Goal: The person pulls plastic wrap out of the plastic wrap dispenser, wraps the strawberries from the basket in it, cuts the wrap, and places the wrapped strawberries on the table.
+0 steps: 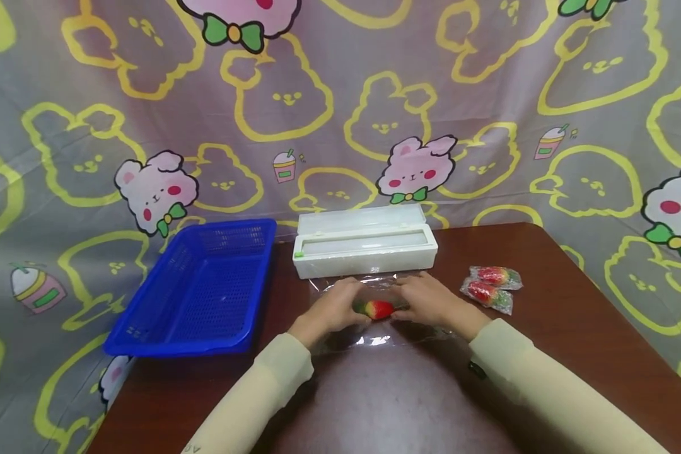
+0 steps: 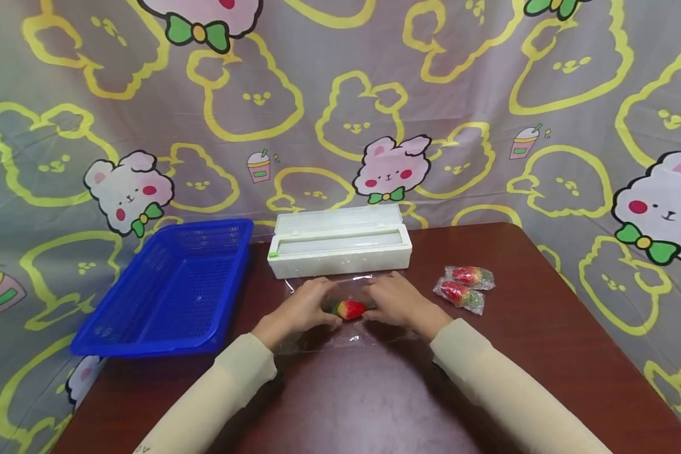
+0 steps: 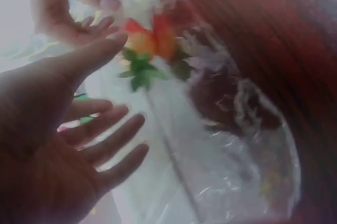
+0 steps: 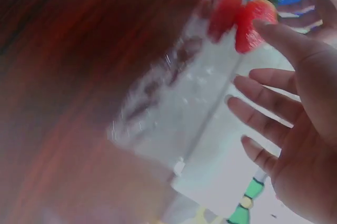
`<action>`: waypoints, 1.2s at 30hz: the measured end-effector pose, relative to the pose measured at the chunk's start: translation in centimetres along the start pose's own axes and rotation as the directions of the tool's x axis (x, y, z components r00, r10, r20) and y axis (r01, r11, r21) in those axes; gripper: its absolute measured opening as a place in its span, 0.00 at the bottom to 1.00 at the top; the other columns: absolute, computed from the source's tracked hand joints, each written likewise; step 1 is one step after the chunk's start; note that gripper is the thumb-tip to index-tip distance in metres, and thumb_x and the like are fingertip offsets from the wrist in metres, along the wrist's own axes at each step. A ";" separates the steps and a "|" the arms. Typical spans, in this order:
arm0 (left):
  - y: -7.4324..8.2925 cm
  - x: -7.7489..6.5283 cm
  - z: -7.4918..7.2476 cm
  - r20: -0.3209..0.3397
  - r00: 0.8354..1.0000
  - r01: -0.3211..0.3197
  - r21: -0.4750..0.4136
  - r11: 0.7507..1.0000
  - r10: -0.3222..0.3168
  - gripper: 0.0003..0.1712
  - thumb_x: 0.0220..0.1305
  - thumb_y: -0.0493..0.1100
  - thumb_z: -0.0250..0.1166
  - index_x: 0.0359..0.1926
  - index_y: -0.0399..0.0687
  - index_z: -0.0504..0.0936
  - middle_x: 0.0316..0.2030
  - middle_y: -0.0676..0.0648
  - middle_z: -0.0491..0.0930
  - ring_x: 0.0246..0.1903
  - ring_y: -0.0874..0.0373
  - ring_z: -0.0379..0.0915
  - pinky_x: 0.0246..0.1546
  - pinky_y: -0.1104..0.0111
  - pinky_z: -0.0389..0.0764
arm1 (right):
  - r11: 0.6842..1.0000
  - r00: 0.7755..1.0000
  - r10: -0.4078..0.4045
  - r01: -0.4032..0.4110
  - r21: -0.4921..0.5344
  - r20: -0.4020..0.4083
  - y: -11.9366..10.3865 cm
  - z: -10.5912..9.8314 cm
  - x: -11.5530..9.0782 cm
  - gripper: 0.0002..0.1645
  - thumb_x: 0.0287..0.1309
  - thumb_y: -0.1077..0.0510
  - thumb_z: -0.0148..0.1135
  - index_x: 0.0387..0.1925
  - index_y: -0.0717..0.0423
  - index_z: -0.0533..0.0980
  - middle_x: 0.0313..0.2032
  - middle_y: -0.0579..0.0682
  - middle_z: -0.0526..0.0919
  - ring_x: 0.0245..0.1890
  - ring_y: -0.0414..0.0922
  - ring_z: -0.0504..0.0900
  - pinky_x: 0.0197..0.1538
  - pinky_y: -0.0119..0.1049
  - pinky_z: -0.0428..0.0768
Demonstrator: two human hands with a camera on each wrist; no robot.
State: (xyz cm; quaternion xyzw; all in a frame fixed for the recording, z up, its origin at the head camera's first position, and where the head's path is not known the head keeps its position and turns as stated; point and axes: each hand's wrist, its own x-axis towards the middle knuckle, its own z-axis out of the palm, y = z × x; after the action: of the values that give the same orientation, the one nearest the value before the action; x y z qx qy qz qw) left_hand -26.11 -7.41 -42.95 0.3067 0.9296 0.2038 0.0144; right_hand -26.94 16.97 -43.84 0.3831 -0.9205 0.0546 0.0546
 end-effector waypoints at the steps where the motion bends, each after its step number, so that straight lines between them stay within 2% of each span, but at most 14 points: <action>1: 0.1 -0.6 -0.4 -0.009 1.000 0.014 0.010 1.000 -0.014 0.37 0.52 0.47 0.81 0.61 0.37 0.79 0.53 0.41 0.81 0.53 0.47 0.79 0.57 0.55 0.78 | 1.000 1.000 0.002 -0.002 -0.012 -0.005 0.1 -0.5 -0.6 0.28 0.55 0.43 0.76 0.51 0.56 0.83 0.47 0.52 0.86 0.50 0.51 0.84 0.54 0.54 0.75; 4: 0.5 -2.7 -1.5 -0.019 0.999 0.037 0.046 0.998 -0.036 0.38 0.55 0.47 0.79 0.62 0.35 0.77 0.57 0.39 0.79 0.56 0.45 0.77 0.58 0.53 0.78 | 0.999 1.000 -0.005 0.004 -0.039 -0.014 0.4 -1.8 -2.8 0.27 0.55 0.45 0.76 0.50 0.59 0.84 0.45 0.54 0.86 0.47 0.51 0.84 0.50 0.52 0.76; 7: 0.5 -5.1 -2.2 0.011 1.000 0.010 0.097 0.995 -0.012 0.31 0.56 0.46 0.78 0.56 0.35 0.81 0.52 0.40 0.80 0.52 0.46 0.78 0.53 0.53 0.80 | 1.000 1.000 -0.013 0.013 -0.020 0.004 0.7 -2.4 -5.0 0.25 0.52 0.46 0.78 0.46 0.57 0.85 0.41 0.52 0.86 0.42 0.50 0.84 0.46 0.49 0.76; 11: -0.1 -7.6 -2.3 0.066 0.997 -0.044 0.143 0.989 0.035 0.23 0.54 0.44 0.79 0.48 0.37 0.83 0.42 0.44 0.81 0.41 0.50 0.80 0.43 0.56 0.83 | 0.998 0.998 -0.042 0.040 0.047 0.046 1.7 -2.6 -7.3 0.21 0.49 0.48 0.81 0.42 0.53 0.86 0.36 0.45 0.83 0.36 0.43 0.80 0.42 0.45 0.80; 15: -0.9 -9.0 -2.1 0.069 0.997 -0.050 0.152 0.987 0.040 0.18 0.52 0.36 0.78 0.44 0.39 0.85 0.38 0.46 0.80 0.36 0.52 0.79 0.36 0.58 0.82 | 0.994 0.996 -0.071 0.065 0.083 0.060 2.7 -2.3 -8.6 0.20 0.47 0.50 0.82 0.42 0.52 0.87 0.36 0.44 0.83 0.34 0.41 0.80 0.39 0.43 0.83; 20: -1.5 -9.8 -1.5 0.042 0.998 -0.043 0.152 0.987 0.037 0.10 0.49 0.26 0.72 0.30 0.42 0.85 0.32 0.47 0.80 0.30 0.54 0.77 0.29 0.61 0.80 | 0.988 0.988 -0.153 0.153 0.031 -0.006 3.3 -1.3 -9.2 0.11 0.47 0.57 0.81 0.33 0.52 0.86 0.30 0.42 0.80 0.29 0.41 0.79 0.34 0.40 0.81; 24: -2.1 -9.7 -1.2 0.005 0.998 -0.063 0.149 0.987 0.063 0.12 0.49 0.24 0.70 0.21 0.44 0.81 0.29 0.47 0.80 0.27 0.55 0.78 0.27 0.63 0.80 | 0.976 0.974 -0.216 0.215 -0.025 -0.068 3.5 -0.7 -8.9 0.08 0.45 0.62 0.78 0.27 0.50 0.83 0.27 0.42 0.78 0.27 0.42 0.78 0.31 0.40 0.79; 28: -2.7 -9.6 -1.2 -0.021 0.997 -0.068 0.122 0.990 0.071 0.12 0.52 0.25 0.70 0.22 0.44 0.83 0.26 0.50 0.79 0.27 0.57 0.77 0.27 0.65 0.80 | 0.981 0.979 -0.192 0.193 0.006 -0.068 3.6 -0.5 -8.8 0.08 0.49 0.63 0.77 0.26 0.50 0.83 0.26 0.41 0.78 0.26 0.41 0.78 0.29 0.38 0.79; 36: -3.6 -9.7 -1.3 -0.048 0.997 -0.061 0.051 0.997 0.064 0.06 0.55 0.28 0.73 0.29 0.41 0.86 0.27 0.49 0.85 0.30 0.56 0.82 0.34 0.62 0.83 | 0.984 0.995 -0.095 0.095 0.153 -0.007 4.1 -0.4 -9.2 0.06 0.54 0.64 0.75 0.33 0.52 0.85 0.29 0.40 0.81 0.27 0.35 0.76 0.32 0.36 0.80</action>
State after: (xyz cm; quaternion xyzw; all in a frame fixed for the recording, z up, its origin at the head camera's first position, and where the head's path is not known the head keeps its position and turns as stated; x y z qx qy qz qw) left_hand -20.49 -16.12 -44.11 0.3306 0.9245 0.1885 -0.0228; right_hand -23.38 26.37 -44.97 0.4298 -0.8942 0.1223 0.0276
